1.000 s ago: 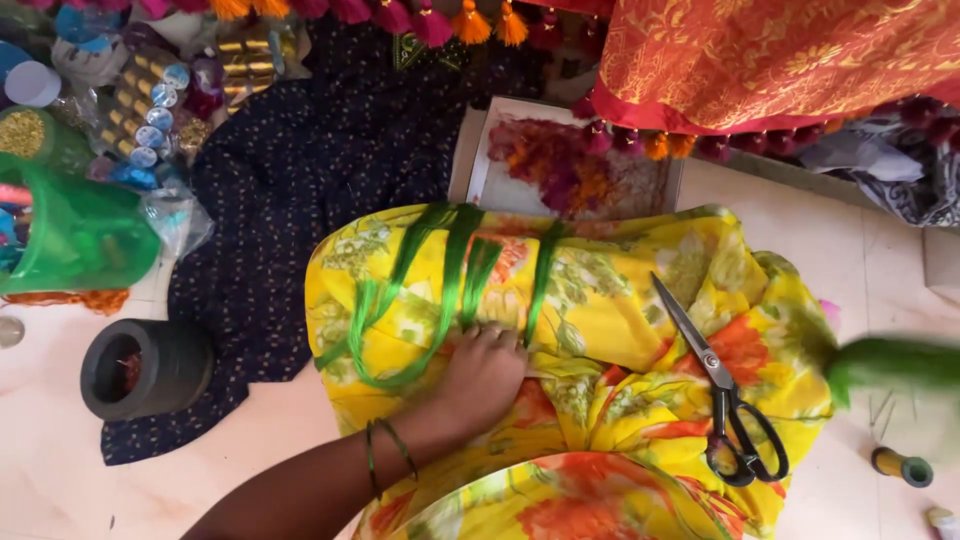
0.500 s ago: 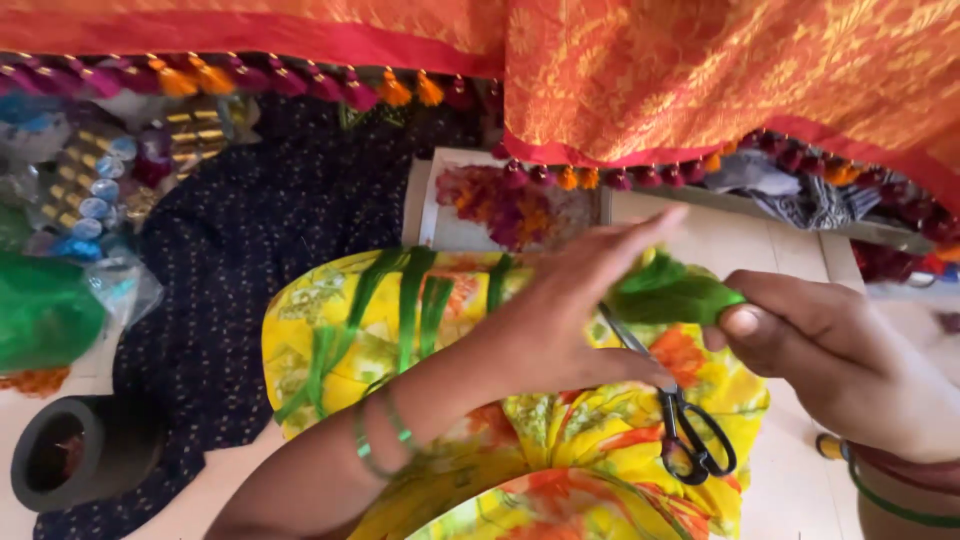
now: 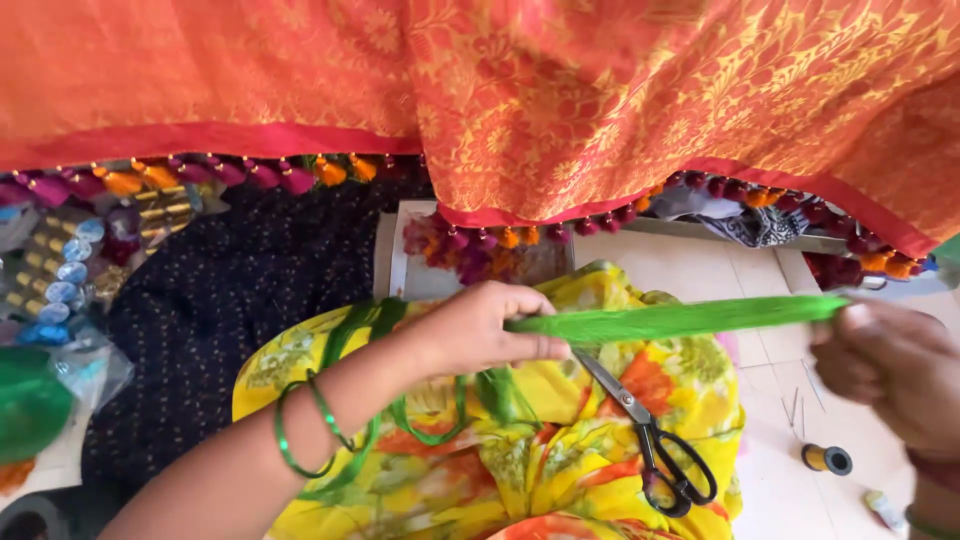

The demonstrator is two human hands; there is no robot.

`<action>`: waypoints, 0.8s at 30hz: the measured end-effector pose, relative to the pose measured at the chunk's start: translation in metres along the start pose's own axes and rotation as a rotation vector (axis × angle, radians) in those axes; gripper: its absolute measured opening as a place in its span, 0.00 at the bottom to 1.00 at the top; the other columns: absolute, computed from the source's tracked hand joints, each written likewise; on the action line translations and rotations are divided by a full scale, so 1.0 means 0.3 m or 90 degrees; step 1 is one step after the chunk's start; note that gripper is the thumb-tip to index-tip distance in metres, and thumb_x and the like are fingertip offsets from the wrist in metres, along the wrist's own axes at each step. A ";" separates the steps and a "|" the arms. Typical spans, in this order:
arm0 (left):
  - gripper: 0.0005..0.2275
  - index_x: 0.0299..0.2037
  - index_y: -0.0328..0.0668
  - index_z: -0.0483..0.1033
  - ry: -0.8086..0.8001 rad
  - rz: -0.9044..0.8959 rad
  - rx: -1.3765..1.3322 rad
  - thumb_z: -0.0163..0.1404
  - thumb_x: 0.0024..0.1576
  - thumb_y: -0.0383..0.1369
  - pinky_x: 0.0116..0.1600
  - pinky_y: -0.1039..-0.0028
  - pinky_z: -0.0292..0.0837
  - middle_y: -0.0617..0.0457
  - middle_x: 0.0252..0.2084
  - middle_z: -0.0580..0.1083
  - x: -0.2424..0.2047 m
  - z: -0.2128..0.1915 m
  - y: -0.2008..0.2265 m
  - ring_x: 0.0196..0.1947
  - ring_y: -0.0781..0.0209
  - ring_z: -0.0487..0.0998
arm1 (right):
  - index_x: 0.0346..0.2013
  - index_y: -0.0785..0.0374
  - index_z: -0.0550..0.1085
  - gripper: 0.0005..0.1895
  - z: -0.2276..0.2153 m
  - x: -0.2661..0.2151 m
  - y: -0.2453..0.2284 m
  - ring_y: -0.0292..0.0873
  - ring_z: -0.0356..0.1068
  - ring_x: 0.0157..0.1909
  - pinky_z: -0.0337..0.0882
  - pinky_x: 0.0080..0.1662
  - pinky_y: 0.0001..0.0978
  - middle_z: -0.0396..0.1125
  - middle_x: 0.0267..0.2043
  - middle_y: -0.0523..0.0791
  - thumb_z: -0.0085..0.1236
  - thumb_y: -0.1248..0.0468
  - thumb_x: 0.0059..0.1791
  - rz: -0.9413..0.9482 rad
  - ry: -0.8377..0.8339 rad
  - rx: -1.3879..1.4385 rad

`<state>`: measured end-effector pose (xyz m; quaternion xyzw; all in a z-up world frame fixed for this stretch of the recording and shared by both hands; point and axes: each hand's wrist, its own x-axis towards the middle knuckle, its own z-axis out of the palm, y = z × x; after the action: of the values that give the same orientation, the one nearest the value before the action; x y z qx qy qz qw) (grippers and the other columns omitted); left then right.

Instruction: Cutting and preparing green plastic strips or ribbon for crafting.

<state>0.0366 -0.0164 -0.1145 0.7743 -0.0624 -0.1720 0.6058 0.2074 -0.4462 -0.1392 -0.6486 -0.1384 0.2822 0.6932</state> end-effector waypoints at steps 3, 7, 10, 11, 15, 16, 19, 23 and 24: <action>0.17 0.38 0.38 0.81 0.053 0.035 0.040 0.55 0.59 0.46 0.32 0.75 0.68 0.60 0.25 0.74 -0.018 -0.028 0.085 0.26 0.75 0.69 | 0.38 0.74 0.73 0.21 0.050 0.059 0.156 0.37 0.54 0.19 0.57 0.24 0.30 0.55 0.18 0.41 0.44 0.56 0.59 0.085 0.033 -0.125; 0.26 0.31 0.35 0.77 0.102 0.017 0.148 0.43 0.63 0.54 0.29 0.69 0.65 0.53 0.19 0.67 -0.040 -0.017 0.249 0.23 0.69 0.64 | 0.52 0.67 0.76 0.19 0.369 0.115 0.137 0.40 0.73 0.45 0.72 0.47 0.32 0.74 0.43 0.46 0.56 0.60 0.50 -0.047 -0.097 -0.453; 0.28 0.28 0.34 0.76 0.099 0.025 0.218 0.40 0.64 0.55 0.28 0.65 0.65 0.47 0.16 0.66 -0.043 0.007 0.329 0.19 0.63 0.64 | 0.53 0.66 0.76 0.18 0.582 0.137 0.060 0.39 0.72 0.51 0.72 0.52 0.32 0.75 0.49 0.46 0.59 0.64 0.50 -0.142 -0.178 -0.326; 0.28 0.28 0.34 0.76 0.096 0.042 0.243 0.39 0.63 0.55 0.27 0.64 0.65 0.45 0.16 0.66 -0.044 0.013 0.355 0.17 0.60 0.65 | 0.54 0.67 0.75 0.16 0.619 0.152 0.054 0.39 0.71 0.51 0.73 0.54 0.33 0.74 0.48 0.47 0.59 0.67 0.51 -0.096 -0.224 -0.124; 0.28 0.25 0.35 0.76 0.122 0.035 0.302 0.39 0.63 0.54 0.26 0.60 0.66 0.43 0.15 0.68 -0.073 -0.006 0.422 0.15 0.53 0.68 | 0.50 0.68 0.78 0.14 0.686 0.179 0.015 0.43 0.73 0.48 0.74 0.51 0.33 0.76 0.45 0.50 0.61 0.70 0.49 -0.133 -0.245 -0.173; 0.27 0.25 0.36 0.76 0.147 0.013 0.363 0.41 0.63 0.54 0.27 0.59 0.68 0.41 0.16 0.69 -0.088 -0.016 0.441 0.17 0.49 0.71 | 0.46 0.68 0.78 0.12 0.709 0.173 -0.029 0.43 0.75 0.47 0.74 0.51 0.33 0.77 0.45 0.49 0.63 0.70 0.48 -0.254 -0.200 -0.271; 0.24 0.29 0.36 0.76 0.218 0.020 0.475 0.44 0.62 0.52 0.30 0.57 0.70 0.39 0.21 0.72 -0.119 -0.032 0.414 0.22 0.42 0.75 | 0.42 0.70 0.78 0.10 0.778 0.137 -0.151 0.47 0.74 0.52 0.71 0.55 0.36 0.76 0.46 0.49 0.62 0.71 0.47 -0.472 -0.128 -0.395; 0.15 0.41 0.36 0.77 0.300 0.174 0.512 0.52 0.61 0.43 0.35 0.55 0.71 0.41 0.35 0.74 -0.115 -0.046 0.359 0.33 0.40 0.77 | 0.44 0.71 0.77 0.10 0.794 0.100 -0.204 0.47 0.74 0.56 0.71 0.57 0.35 0.75 0.49 0.49 0.58 0.73 0.49 -0.512 -0.063 -0.407; 0.15 0.41 0.36 0.77 0.296 0.179 0.511 0.52 0.61 0.43 0.35 0.55 0.71 0.41 0.35 0.74 -0.112 -0.055 0.365 0.33 0.40 0.77 | 0.44 0.71 0.77 0.10 0.762 0.105 -0.161 0.47 0.74 0.56 0.71 0.57 0.35 0.75 0.49 0.49 0.58 0.73 0.49 -0.511 -0.057 -0.410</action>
<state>0.0229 -0.0193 0.0004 0.9488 -0.0908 0.1269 0.2746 0.1154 -0.2405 -0.0701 -0.7121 -0.4859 -0.0352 0.5056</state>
